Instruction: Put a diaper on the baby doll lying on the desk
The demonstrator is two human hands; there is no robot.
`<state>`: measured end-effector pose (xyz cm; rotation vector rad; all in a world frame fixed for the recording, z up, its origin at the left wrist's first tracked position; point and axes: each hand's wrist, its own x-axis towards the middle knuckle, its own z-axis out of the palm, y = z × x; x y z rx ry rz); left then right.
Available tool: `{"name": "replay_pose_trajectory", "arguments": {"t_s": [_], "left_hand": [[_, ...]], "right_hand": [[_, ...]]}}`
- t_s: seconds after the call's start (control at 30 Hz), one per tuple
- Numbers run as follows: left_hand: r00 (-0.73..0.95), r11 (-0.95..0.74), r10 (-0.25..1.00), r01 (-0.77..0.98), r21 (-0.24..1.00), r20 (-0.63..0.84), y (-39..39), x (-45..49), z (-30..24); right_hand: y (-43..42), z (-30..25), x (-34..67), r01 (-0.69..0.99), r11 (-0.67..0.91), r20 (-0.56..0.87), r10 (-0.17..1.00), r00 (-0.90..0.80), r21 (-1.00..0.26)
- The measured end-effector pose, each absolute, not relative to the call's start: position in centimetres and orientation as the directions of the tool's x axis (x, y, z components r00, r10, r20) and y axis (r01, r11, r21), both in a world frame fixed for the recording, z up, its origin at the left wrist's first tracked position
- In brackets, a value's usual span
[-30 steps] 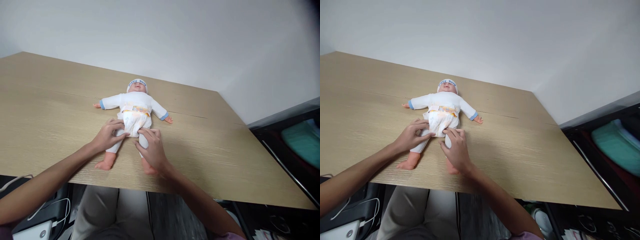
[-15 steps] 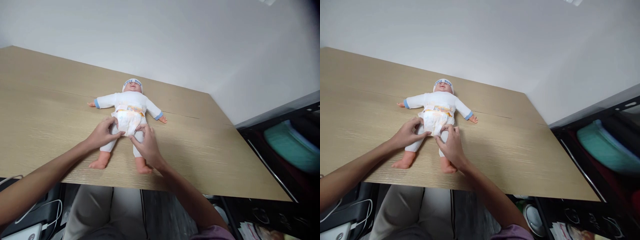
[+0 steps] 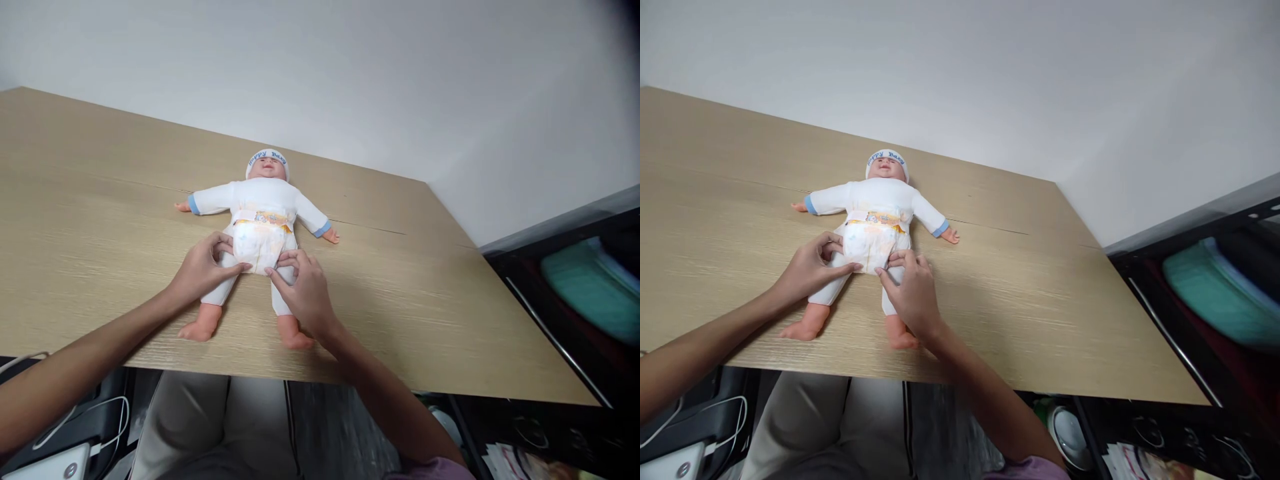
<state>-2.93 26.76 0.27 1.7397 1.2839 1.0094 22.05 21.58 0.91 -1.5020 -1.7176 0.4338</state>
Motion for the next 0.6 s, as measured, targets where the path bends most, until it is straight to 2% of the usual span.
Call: {"name": "replay_pose_trajectory", "arguments": {"t_s": [0.2, 0.3, 0.47, 0.6], "left_hand": [[0.322, -0.329, 0.93, 0.524, 0.786, 0.175, 27.1, -3.2, 0.5], [0.383, -0.329, 0.911, 0.447, 0.832, 0.154, 27.4, -3.0, 0.9], [0.348, -0.189, 0.935, 0.317, 0.929, 0.072, 27.3, -2.6, 1.4], [0.318, -0.186, 0.945, 0.318, 0.93, 0.081, 27.2, -2.6, 1.0]], "right_hand": [[21.3, 1.6, 22.2, 0.699, 0.23, 0.296, 0.955, -0.028, -0.677], [21.2, 1.8, 22.2, 0.654, 0.225, 0.273, 0.962, -0.029, -0.722], [21.3, 1.9, 22.4, 0.57, 0.205, 0.243, 0.97, -0.008, -0.795], [21.4, 1.8, 22.7, 0.483, 0.145, 0.168, 0.986, 0.003, -0.864]]}}
